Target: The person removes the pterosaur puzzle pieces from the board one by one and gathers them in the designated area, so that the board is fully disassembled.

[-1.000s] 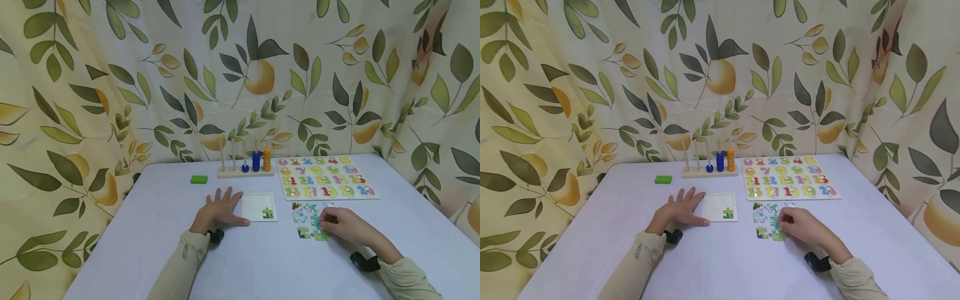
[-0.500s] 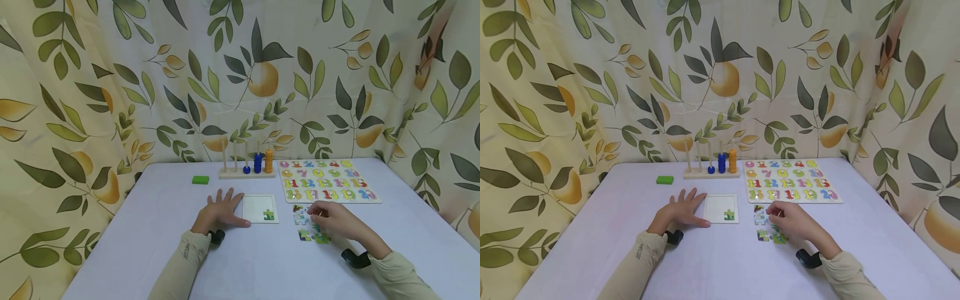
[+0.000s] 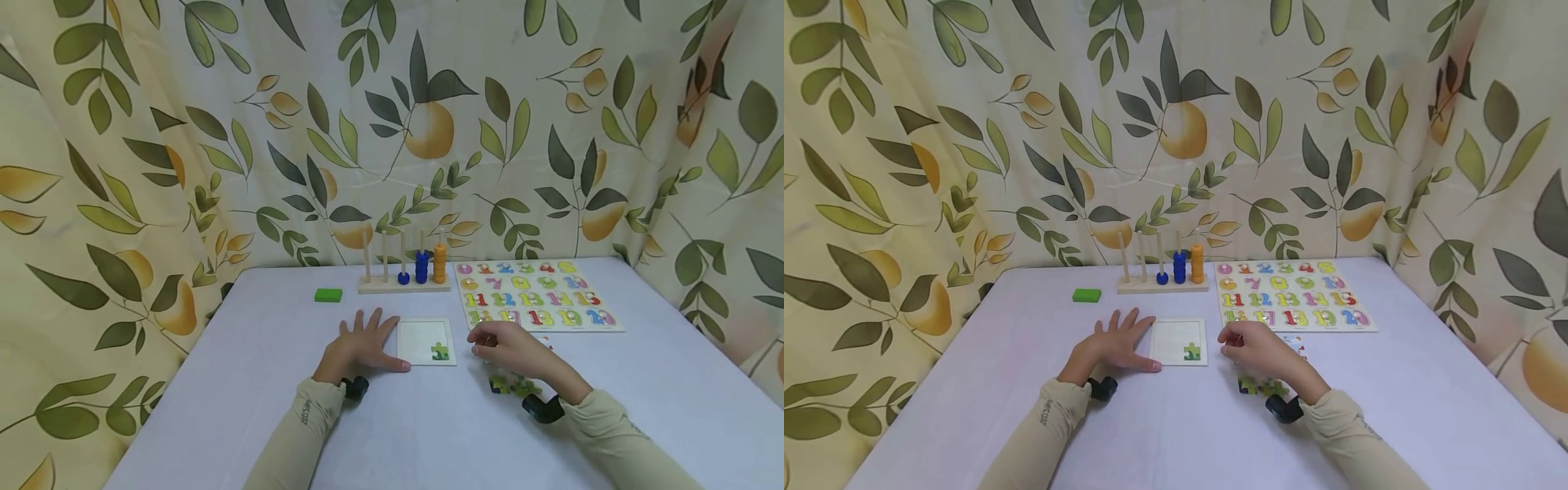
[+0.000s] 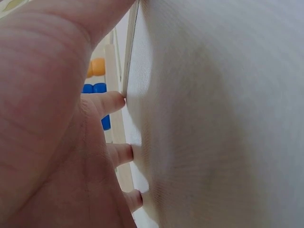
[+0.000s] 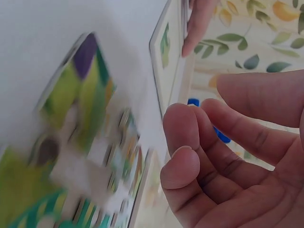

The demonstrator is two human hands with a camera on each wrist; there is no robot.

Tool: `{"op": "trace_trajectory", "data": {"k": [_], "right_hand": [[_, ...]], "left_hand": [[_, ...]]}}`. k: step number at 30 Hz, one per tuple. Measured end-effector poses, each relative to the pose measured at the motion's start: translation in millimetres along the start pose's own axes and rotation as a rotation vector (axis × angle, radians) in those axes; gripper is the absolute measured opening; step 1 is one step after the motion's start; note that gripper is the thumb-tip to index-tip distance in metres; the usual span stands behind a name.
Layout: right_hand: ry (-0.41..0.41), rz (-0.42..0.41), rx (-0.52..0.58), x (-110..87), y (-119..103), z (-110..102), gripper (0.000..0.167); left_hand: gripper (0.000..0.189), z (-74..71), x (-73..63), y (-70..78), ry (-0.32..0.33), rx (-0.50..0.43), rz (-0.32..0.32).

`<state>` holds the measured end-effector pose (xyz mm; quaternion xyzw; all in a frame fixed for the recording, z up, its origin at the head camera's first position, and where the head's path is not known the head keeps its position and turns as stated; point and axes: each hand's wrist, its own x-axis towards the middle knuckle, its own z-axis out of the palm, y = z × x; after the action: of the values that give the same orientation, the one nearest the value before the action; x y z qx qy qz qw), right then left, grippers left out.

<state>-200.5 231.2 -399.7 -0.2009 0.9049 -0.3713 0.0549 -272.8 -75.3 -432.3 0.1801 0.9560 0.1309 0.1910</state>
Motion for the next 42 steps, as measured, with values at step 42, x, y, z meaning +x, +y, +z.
{"op": "trace_trajectory", "data": {"k": [42], "right_hand": [[-0.119,0.058,-0.073,60.2,-7.1,40.0,0.016]], "left_hand": [[0.109,-0.7,0.6,0.7,-0.014,0.004,-0.006]]}}
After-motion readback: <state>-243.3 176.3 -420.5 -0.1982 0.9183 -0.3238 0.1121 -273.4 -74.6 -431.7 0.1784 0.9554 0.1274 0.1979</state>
